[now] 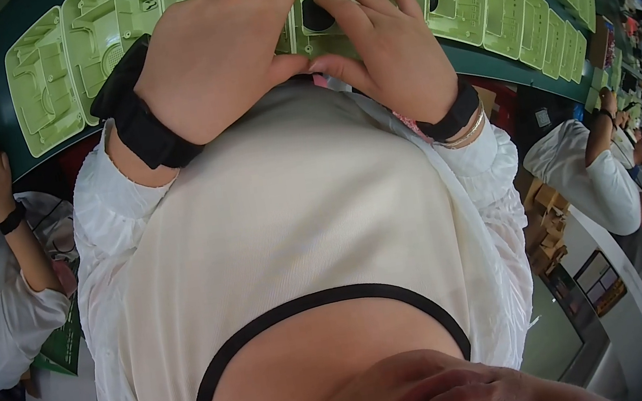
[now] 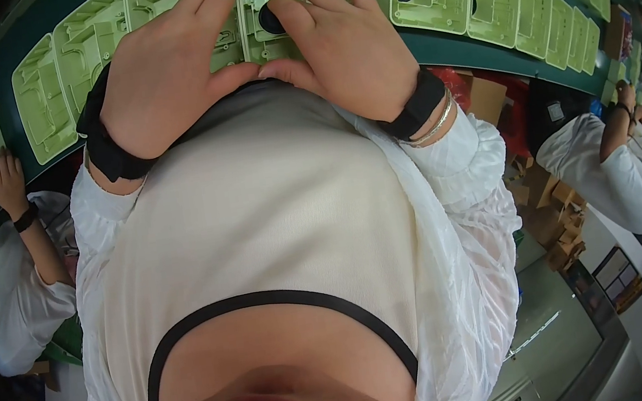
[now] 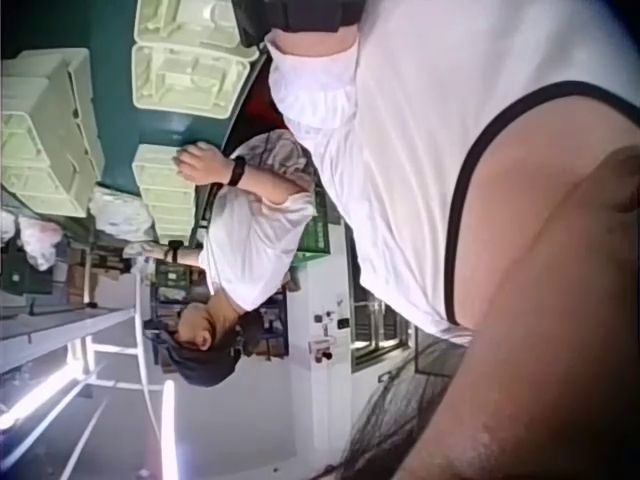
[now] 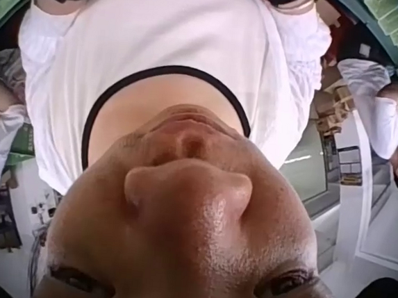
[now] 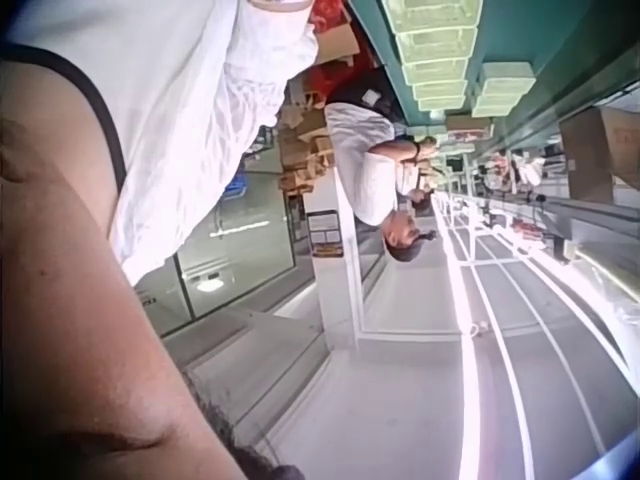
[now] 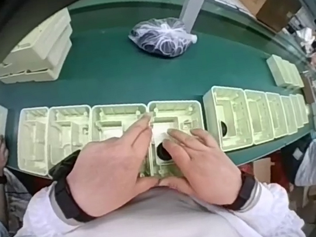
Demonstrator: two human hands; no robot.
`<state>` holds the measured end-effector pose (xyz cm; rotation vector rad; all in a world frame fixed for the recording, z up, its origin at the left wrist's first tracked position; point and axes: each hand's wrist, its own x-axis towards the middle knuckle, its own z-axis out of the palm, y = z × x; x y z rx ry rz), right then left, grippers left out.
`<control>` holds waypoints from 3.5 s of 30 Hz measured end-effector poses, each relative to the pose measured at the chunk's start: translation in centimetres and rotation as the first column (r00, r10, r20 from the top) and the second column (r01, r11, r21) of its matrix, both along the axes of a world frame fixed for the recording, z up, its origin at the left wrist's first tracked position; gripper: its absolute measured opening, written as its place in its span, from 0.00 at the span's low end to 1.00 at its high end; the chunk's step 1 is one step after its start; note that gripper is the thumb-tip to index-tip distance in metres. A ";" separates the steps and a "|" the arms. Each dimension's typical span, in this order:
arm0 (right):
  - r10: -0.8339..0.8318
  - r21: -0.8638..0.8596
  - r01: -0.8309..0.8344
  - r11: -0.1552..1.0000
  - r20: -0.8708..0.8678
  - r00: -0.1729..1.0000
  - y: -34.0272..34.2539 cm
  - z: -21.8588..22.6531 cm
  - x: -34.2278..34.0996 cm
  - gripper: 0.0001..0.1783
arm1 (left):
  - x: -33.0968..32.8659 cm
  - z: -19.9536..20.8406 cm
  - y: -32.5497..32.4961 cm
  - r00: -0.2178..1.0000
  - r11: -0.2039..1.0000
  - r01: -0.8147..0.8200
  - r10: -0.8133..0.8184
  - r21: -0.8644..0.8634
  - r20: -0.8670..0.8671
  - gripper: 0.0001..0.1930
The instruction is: The person peels a backing from a speaker, places the speaker into a plastic housing, and presses it down by hand, repeating the process for multiple units.
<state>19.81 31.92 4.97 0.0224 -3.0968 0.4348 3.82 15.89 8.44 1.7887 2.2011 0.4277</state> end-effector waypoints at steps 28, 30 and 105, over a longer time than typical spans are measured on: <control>0.181 0.189 -0.141 0.972 -0.217 0.959 1.2 -0.2 -0.5 0.25 | 0.7 0.9 0.7 0.995 0.993 -0.038 0.027 -0.110 -0.094 0.36; 0.104 0.090 -0.103 0.991 -0.012 0.995 1.0 0.2 -0.3 0.26 | 0.7 0.9 0.9 0.996 0.989 -0.044 0.032 -0.141 -0.088 0.37; -0.876 0.096 0.954 0.284 -0.379 0.299 26.9 0.4 8.5 0.33 | 1.9 -1.5 29.8 0.963 0.991 0.050 -0.014 0.128 -0.269 0.11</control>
